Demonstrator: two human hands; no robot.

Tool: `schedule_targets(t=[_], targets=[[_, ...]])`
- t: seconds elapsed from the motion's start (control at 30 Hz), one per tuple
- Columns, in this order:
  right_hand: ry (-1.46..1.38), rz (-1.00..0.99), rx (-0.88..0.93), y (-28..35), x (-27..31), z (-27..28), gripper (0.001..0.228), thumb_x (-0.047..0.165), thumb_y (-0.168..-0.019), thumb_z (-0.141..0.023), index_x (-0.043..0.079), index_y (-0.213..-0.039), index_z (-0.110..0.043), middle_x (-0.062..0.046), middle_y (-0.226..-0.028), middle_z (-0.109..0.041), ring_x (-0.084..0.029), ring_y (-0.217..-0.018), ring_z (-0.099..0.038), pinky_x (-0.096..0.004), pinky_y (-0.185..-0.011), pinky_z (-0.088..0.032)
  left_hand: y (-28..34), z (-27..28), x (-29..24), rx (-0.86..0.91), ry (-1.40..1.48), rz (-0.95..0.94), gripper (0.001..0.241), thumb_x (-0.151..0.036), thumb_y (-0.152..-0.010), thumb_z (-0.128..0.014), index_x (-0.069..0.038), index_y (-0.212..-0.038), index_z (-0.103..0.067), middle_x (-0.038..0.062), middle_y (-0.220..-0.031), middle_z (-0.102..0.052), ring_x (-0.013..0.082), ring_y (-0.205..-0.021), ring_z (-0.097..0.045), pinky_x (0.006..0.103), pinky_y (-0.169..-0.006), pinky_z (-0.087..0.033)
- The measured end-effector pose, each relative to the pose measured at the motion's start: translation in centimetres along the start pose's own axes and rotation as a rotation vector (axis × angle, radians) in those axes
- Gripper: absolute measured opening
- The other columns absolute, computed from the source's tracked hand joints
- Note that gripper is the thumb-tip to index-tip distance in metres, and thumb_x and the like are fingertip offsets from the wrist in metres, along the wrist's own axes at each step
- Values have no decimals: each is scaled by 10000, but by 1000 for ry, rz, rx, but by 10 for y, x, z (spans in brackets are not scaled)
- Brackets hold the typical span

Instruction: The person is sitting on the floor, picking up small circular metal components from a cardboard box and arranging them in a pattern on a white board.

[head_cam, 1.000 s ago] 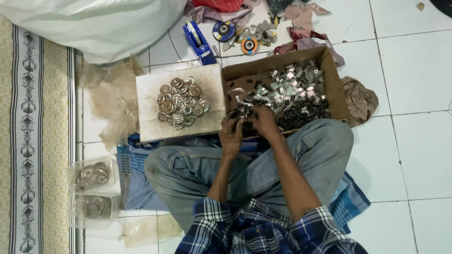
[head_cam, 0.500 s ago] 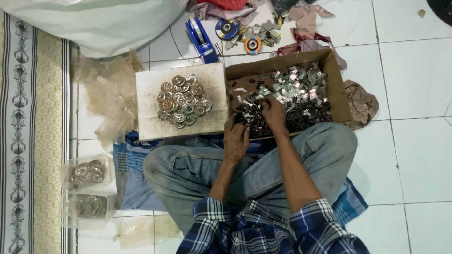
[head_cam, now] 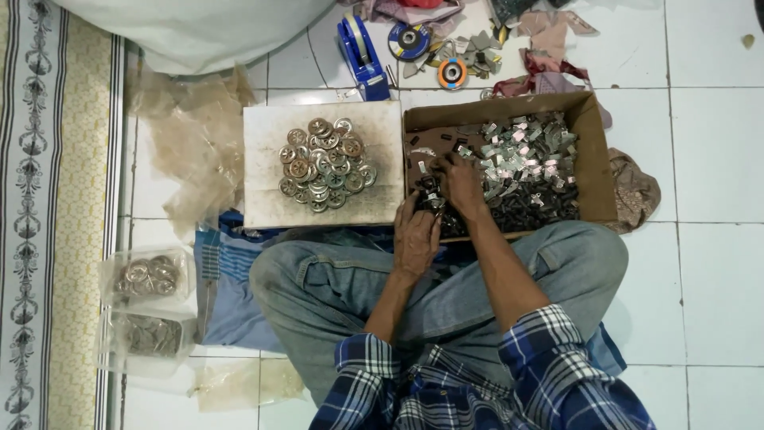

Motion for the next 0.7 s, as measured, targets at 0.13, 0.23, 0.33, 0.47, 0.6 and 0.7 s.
schedule_targets(t=[0.13,0.23,0.33,0.47,0.6,0.7], targets=[[-47,-49,94,-2,-11,-17,335,181,-940,-650,144,-1266,-717,-168,-1260,-666,-390,-1097,-687,-502,-918,-561,2,0,1,-22,-25,-2,245,-206,-984,-637,-76,-775,-637,108,-805,-665,373,-1336,-571,519,-1136,-399],[-60,-51,76,-1,-3,-1,393,79,-909,-592,23,-1290,-670,-253,-1175,-673,-456,-985,-698,-519,-791,-585,3,1,2,-16,22,19,252,-189,-983,-636,-74,-759,-625,106,-778,-657,386,-1338,-564,523,-1148,-383],[-60,-117,20,-1,-9,8,389,30,-860,-553,-38,-1227,-659,-279,-1029,-685,-488,-868,-705,-542,-695,-586,1,4,1,3,71,35,261,-178,-991,-627,-66,-756,-608,117,-759,-640,407,-1351,-547,537,-1157,-366],[-415,-415,-209,5,-28,72,286,50,-947,-505,-19,-1120,-723,-258,-933,-706,-476,-877,-704,-496,-725,-569,2,2,-1,5,22,15,249,-170,-977,-638,-71,-753,-596,116,-754,-647,392,-1364,-548,530,-1148,-383],[-647,-696,-347,34,-44,87,256,182,-957,-649,10,-1117,-751,-261,-1010,-730,-429,-985,-702,-499,-845,-534,-5,7,-8,47,52,-8,290,-109,-1000,-583,-18,-724,-589,165,-706,-650,410,-1282,-591,539,-1218,-302],[-1166,-845,-383,58,-21,89,356,205,-1009,-681,25,-1315,-659,-204,-1191,-691,-313,-1007,-720,-415,-776,-632,4,-3,0,-22,34,8,258,-192,-965,-653,-93,-733,-596,136,-736,-635,411,-1310,-573,530,-1138,-373]])
Point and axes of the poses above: each hand's wrist, its own y-axis away from the middle knuckle, its own z-axis out of the back of the hand, x = y × z, the point moved 10 cm from there along -y, towards the middle knuckle
